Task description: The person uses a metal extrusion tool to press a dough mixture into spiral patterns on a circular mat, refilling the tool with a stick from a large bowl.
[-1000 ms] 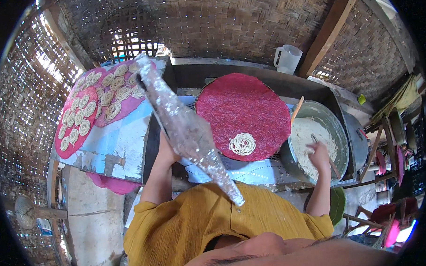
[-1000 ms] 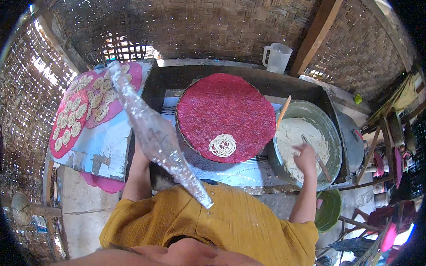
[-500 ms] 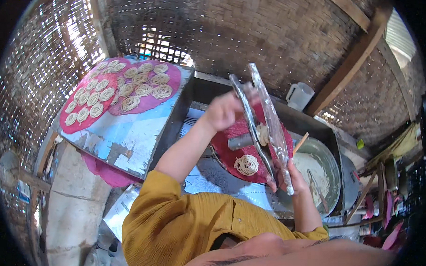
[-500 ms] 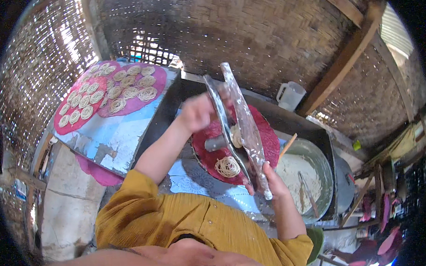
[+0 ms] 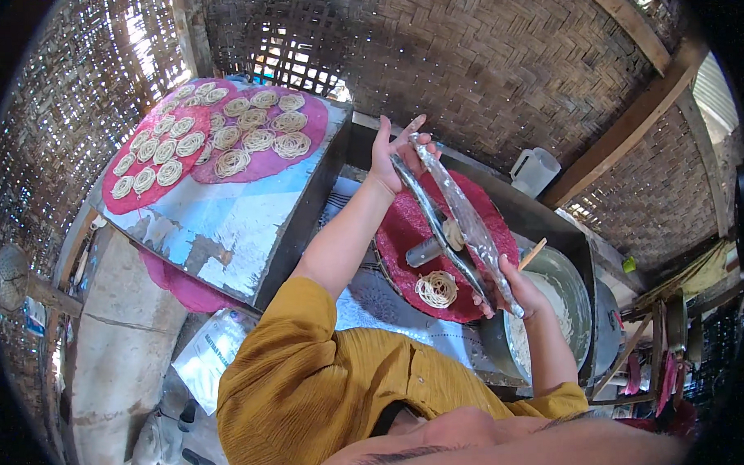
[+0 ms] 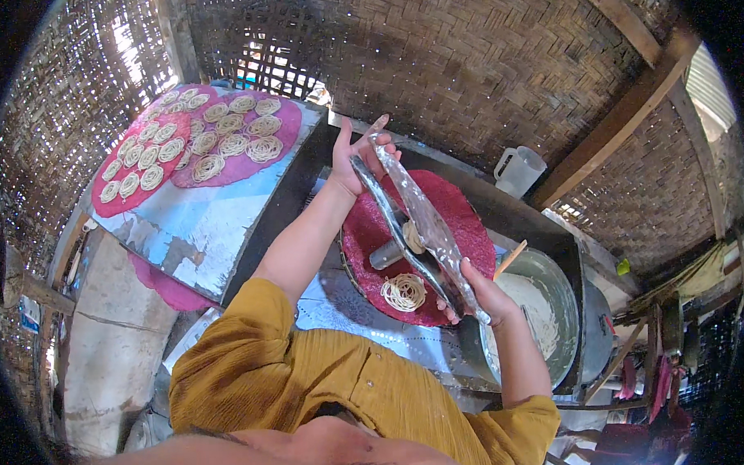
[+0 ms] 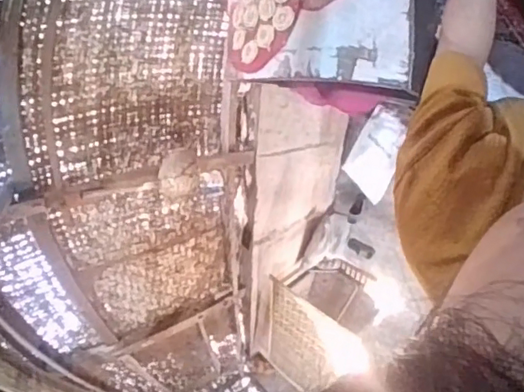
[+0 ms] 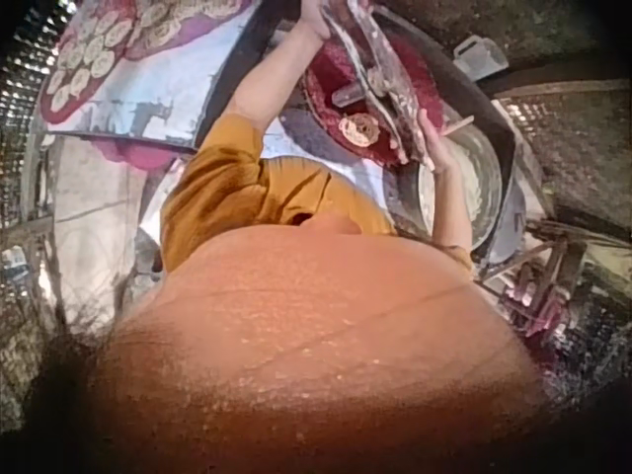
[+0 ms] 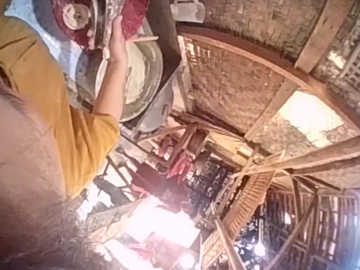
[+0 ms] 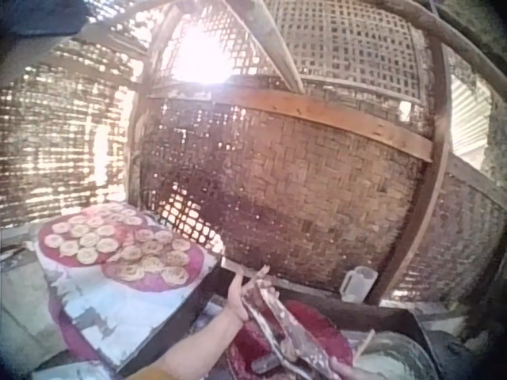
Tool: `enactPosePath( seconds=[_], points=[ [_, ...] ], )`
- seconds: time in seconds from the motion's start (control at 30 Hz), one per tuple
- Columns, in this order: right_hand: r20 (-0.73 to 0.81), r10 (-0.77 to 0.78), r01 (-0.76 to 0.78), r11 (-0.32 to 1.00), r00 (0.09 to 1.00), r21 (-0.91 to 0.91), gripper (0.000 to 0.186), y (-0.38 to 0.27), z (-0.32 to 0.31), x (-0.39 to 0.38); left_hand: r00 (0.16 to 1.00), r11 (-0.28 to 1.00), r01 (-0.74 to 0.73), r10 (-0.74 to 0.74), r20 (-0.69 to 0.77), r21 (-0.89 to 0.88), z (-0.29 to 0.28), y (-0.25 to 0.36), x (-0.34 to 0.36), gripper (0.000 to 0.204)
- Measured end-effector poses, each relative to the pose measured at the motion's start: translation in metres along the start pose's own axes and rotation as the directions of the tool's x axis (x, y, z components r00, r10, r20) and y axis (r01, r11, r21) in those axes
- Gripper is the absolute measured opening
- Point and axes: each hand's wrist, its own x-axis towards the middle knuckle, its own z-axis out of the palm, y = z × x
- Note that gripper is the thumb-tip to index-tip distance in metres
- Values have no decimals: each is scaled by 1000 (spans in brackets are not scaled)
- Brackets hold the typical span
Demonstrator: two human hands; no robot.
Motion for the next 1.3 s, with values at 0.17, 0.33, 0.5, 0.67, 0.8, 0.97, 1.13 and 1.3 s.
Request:
enactPosePath(
  seconds=[0.17,0.33,0.5,0.67,0.8,0.97,1.13,1.3],
  points=[
    [17,4,-4,1000,1000,-5,71,0,-1,2,998,994,-20,25,-50,103,9,3,0,64],
    [52,-12,12,1000,999,-1,74,1,0,1,997,992,-11,20,-72,123,17,3,2,65],
    [103,-91,85,995,991,58,76,16,-3,-1,996,990,0,13,-89,141,26,0,4,66],
    [93,-110,97,987,990,131,71,17,0,-2,998,989,8,2,-67,149,28,-1,7,66],
    [11,-57,57,998,998,37,61,11,-3,3,1000,992,-14,14,0,124,15,1,9,66],
    [-113,-54,31,980,992,-194,55,3,7,12,999,995,-36,33,38,96,-9,12,5,66],
    [-112,-34,13,983,993,-182,53,2,18,1,996,987,-86,88,-10,133,-7,6,-8,65],
    [-164,-158,83,918,974,-388,48,-10,1,-13,990,982,-144,141,26,123,20,2,-5,66]
  ],
)
